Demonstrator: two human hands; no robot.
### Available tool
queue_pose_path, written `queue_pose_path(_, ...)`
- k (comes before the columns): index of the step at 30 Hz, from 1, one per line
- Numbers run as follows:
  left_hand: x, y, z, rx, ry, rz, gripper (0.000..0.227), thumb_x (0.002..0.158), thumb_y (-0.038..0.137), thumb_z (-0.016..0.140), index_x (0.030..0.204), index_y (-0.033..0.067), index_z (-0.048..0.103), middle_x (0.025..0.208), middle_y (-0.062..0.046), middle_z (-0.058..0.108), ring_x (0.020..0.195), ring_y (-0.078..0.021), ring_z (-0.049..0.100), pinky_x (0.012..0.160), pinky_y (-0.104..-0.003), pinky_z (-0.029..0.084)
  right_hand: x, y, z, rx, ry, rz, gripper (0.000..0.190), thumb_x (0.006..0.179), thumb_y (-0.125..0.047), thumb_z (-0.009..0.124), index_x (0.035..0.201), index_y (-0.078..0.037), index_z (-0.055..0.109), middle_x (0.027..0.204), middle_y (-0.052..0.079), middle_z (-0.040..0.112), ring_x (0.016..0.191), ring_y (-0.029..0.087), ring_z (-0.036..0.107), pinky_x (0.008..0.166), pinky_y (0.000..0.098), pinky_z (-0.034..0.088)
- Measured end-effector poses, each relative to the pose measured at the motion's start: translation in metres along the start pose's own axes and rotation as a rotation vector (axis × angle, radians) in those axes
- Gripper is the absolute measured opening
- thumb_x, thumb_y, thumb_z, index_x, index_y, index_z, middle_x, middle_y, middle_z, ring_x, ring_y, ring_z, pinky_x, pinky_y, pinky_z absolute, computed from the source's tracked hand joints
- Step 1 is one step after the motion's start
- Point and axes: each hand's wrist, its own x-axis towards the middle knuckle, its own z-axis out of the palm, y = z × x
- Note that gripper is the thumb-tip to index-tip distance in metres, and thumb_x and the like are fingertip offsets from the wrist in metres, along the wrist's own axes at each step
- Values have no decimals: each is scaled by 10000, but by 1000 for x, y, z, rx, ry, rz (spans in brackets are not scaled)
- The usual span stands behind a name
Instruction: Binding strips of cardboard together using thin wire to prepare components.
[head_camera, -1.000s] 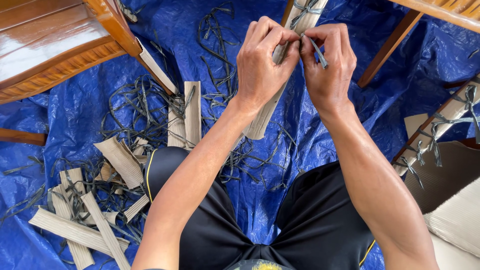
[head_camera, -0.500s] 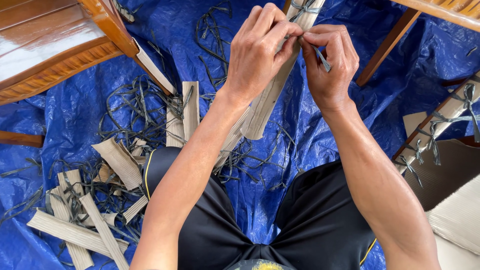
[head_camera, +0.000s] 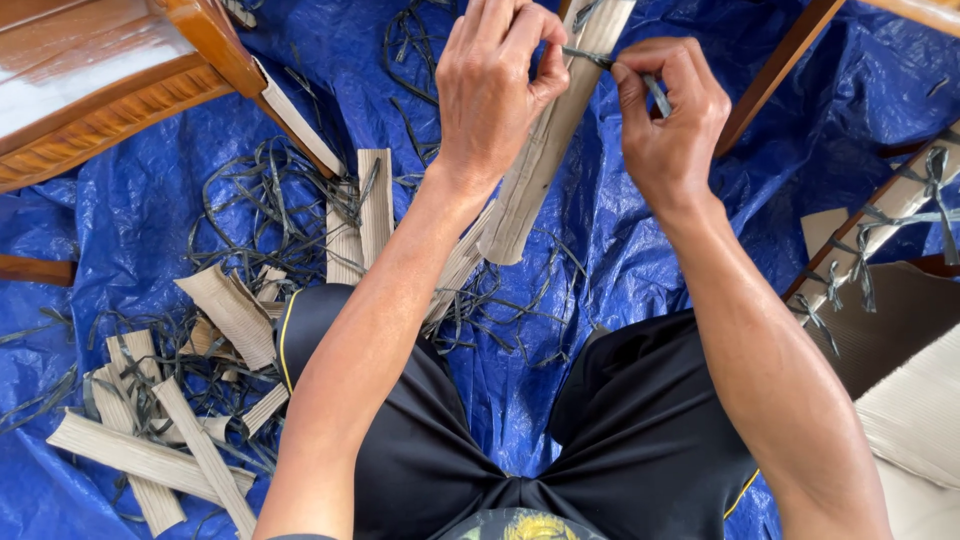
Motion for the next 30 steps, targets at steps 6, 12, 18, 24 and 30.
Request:
queue_pose_path(6,-44,-41,13,-71,-88,-172,133,969,156,728,1011,65,641,952,-88,663,886,-329,666,775,-459,524,-1,-14,-23,72,-121,179,228,988,-1,769,1103,61,581,1077,149,704,911,263,714,732,336,552)
queue_pose_path(12,-189,-122,57,-53,-237,-477,82,984,110,601,1004,30,603,933,-177,669,871,-418,655,733,-505,512,-35,20,-40,-169,-460,254,192,1015,-142,750,1070,17,658,970,174,739,878,331,731,745,432,564)
queue_pose_path(18,-365,-60,75,-16,-801,-726,147,827,213,727,909,97,689,995,-194,689,977,-403,650,850,-495,514,-44,6,-63,-253,-703,346,218,1007,-217,745,1032,-5,697,917,177,748,853,372,715,729,476,546)
queue_pose_path(24,-431,18,98,5,-1119,-395,204,689,193,804,892,175,790,1388,-152,605,1311,-357,490,1054,-488,431,-55,2,-77,-173,-758,296,224,1005,-187,722,1071,21,670,941,200,737,880,381,716,741,470,552)
queue_pose_path(30,-452,15,109,-67,-993,-489,304,725,179,793,1014,88,770,1120,-95,743,1089,-290,666,980,-447,498,-63,6,-91,-168,-771,296,235,1015,-190,716,1083,29,663,934,206,738,870,386,716,740,468,549)
